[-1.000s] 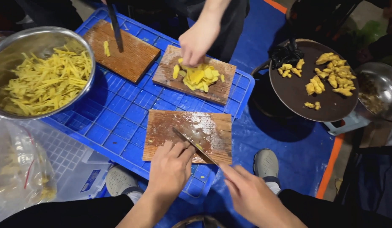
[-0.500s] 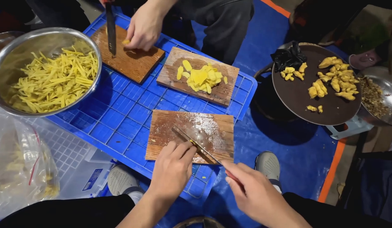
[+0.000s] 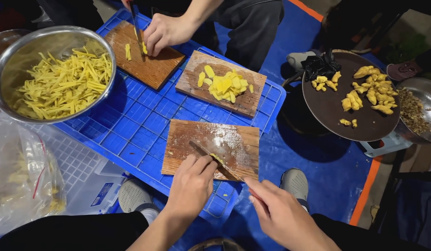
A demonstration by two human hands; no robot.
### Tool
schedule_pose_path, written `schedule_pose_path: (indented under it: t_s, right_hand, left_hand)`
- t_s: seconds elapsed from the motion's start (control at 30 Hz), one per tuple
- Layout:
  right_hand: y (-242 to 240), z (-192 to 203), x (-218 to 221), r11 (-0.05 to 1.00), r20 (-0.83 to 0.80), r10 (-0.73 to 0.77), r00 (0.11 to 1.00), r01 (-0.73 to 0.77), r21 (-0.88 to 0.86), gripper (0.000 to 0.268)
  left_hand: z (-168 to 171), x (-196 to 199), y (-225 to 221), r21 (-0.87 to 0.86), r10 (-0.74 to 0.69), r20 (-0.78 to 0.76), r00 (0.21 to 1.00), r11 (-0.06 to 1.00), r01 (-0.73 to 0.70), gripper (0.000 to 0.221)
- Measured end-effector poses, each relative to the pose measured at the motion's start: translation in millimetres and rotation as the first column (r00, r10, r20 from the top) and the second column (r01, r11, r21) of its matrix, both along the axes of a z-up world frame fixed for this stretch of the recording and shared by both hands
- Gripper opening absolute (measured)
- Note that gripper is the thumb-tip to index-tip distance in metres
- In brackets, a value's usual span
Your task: A person is seen slicing ginger into thin strips on a wooden cutting board using a knife.
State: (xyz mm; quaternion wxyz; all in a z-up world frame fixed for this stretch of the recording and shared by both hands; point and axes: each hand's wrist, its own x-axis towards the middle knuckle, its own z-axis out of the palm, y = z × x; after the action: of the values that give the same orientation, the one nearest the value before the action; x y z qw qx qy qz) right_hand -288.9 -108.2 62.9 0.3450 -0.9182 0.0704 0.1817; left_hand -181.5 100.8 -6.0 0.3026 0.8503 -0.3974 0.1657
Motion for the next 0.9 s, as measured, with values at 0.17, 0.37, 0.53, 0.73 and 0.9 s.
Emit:
schedule_pose_path:
  t_s: [0.17,0.37,0.53,0.73,0.9]
  right_hand:
    - [0,1,3,0.999,0.032,0.027,0.999,-0.025,-0.032,0.048]
    - [15,-4,24,0.996,0.131,0.080,0.988,-0.074,-0.053,0.045]
    - [10,-8,12,0.996,0.254,0.079,0.964,-0.085,0.011,0.046]
    - [2,-18,8,0.999,0.177,0.020,0.984,-0.026,0.030,0.046]
    - [-6,-6,21,0.967,-0.029,-0.142,0.989,0.145,0.210,0.050]
  left_hand:
    - [-2,-1,0,-0.011,0.004,-0.035,0.999,1.000,-0.004,0.009]
    - [8,-2,-4,-0.080,0.024,-0.062,0.998,0.996,-0.029,0.010]
    - [11,-2,-5,-0.062,0.066,-0.043,0.997,0.996,-0.069,0.011]
    - [7,-2,-2,-0.037,0.056,-0.050,0.997,0.998,-0.058,0.014]
    - [6,0,-6,-0.046,0.064,0.012,0.998,0.997,-0.064,0.014]
